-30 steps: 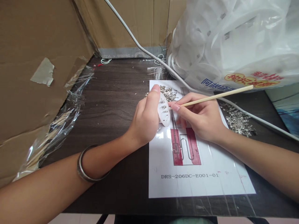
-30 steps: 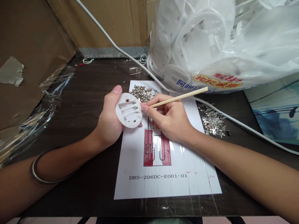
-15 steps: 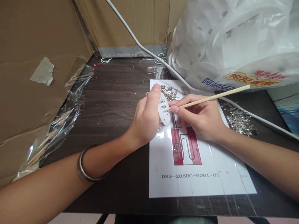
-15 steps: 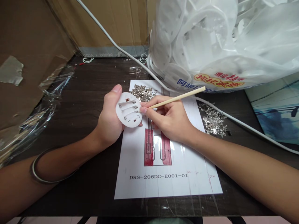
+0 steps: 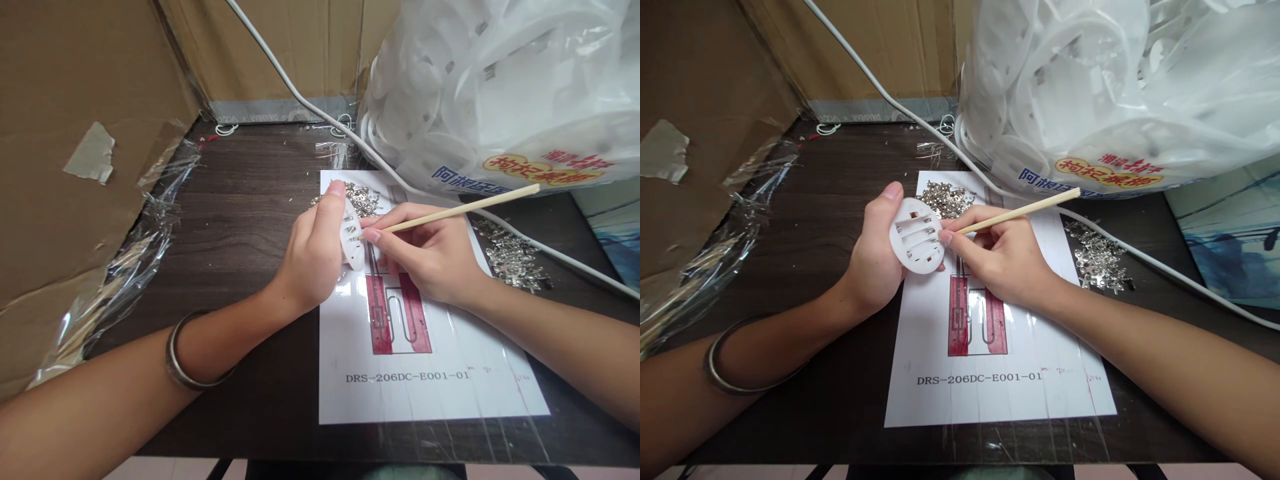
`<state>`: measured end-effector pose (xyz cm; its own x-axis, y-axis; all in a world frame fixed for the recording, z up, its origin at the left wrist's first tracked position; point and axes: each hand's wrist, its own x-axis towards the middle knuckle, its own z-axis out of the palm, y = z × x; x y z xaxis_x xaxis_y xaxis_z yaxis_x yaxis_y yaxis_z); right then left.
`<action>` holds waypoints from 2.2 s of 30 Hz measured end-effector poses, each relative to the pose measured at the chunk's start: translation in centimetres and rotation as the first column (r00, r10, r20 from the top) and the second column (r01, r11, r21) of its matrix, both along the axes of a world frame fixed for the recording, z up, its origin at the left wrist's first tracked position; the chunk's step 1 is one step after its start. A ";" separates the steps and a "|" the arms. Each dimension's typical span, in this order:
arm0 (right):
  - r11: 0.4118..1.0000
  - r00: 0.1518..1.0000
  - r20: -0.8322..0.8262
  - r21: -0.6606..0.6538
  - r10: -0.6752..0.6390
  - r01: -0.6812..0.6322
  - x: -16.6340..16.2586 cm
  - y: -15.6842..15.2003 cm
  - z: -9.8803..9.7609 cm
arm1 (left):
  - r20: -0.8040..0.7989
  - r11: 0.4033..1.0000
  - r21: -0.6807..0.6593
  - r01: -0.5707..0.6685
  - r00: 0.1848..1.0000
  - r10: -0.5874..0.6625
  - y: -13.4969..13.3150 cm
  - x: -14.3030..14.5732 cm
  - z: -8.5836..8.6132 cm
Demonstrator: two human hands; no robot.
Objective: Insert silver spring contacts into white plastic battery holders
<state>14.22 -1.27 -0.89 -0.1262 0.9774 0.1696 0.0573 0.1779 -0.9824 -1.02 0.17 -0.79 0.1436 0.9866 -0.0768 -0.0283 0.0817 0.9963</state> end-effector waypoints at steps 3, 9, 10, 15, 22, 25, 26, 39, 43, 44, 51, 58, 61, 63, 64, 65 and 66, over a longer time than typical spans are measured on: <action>1.000 1.000 0.022 0.019 -0.003 0.003 0.1 0.0 0.0 | -0.006 1.000 0.000 -0.005 1.000 0.005 0.0 0.0 0.1; 1.000 0.999 0.036 0.007 0.004 -0.005 0.1 -0.1 0.0 | -0.034 1.000 0.023 -0.001 0.999 0.002 0.0 0.0 0.3; 1.000 0.999 0.039 0.005 0.002 -0.002 0.1 -0.1 -0.1 | -0.038 1.000 0.028 0.000 0.999 0.001 0.0 0.0 0.3; 1.000 0.998 0.065 0.018 -0.014 0.012 0.2 -0.1 -0.1 | -0.052 1.000 0.029 -0.009 0.999 0.010 -0.1 -0.1 0.1; 1.000 0.998 0.066 -0.029 -0.004 0.006 0.1 -0.1 0.1 | -0.009 1.000 -0.013 -0.014 1.000 0.014 0.0 0.0 0.1; 1.000 0.996 0.088 -0.022 -0.010 0.012 0.1 -0.2 0.1 | 0.005 0.999 -0.040 -0.017 1.000 0.017 0.0 0.0 0.1; 1.000 0.995 0.096 -0.015 -0.010 0.012 0.1 -0.2 0.1 | 0.002 0.999 -0.042 -0.017 1.000 0.017 0.0 0.0 0.1; 0.998 0.994 0.095 -0.019 0.056 -0.054 0.2 0.2 0.2 | 0.070 0.996 -0.074 -0.055 0.996 0.060 0.1 0.1 -0.4; 0.998 0.993 0.102 -0.031 0.064 -0.061 0.2 0.3 0.3 | 0.108 0.993 -0.106 -0.045 0.992 0.057 0.0 0.1 -0.3; 0.998 0.992 0.103 -0.028 0.066 -0.064 0.2 0.3 0.4 | 0.126 0.993 -0.113 -0.040 0.991 0.054 0.0 0.1 -0.2; 0.998 0.990 0.129 -0.039 0.055 -0.050 0.0 0.2 0.6 | 0.242 0.982 -0.184 -0.038 0.967 0.083 -0.1 0.4 0.5; 0.997 0.994 0.084 -0.029 0.070 -0.068 -0.2 0.2 0.6 | 0.263 0.977 -0.209 -0.034 0.961 0.090 0.0 0.5 0.7; 0.997 0.994 0.087 -0.039 0.068 -0.065 -0.2 0.2 0.6 | 0.267 0.976 -0.213 -0.041 0.959 0.099 0.0 0.5 0.8; 0.997 0.994 0.085 -0.054 0.066 -0.062 -0.1 0.2 0.6 | 0.267 0.975 -0.218 -0.042 0.958 0.101 0.0 0.6 0.9; 0.996 0.995 0.076 -0.064 0.070 -0.065 -0.1 0.3 0.6 | 0.270 0.974 -0.222 -0.040 0.957 0.101 0.0 0.6 0.9; 0.995 0.995 0.060 -0.072 0.077 -0.073 -0.2 0.3 0.7 | 0.274 0.974 -0.222 -0.040 0.956 0.102 0.0 0.6 1.0; 0.993 0.995 0.040 -0.082 0.086 -0.083 -0.2 0.3 0.7 | 0.279 0.975 -0.218 -0.043 0.955 0.105 0.0 0.6 1.0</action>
<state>14.04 -0.94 -0.19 -0.2142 0.9732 0.0833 0.0881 0.1042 -0.9906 -0.40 0.18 0.20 0.1171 0.9618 -0.2473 -0.3239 0.2724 0.9060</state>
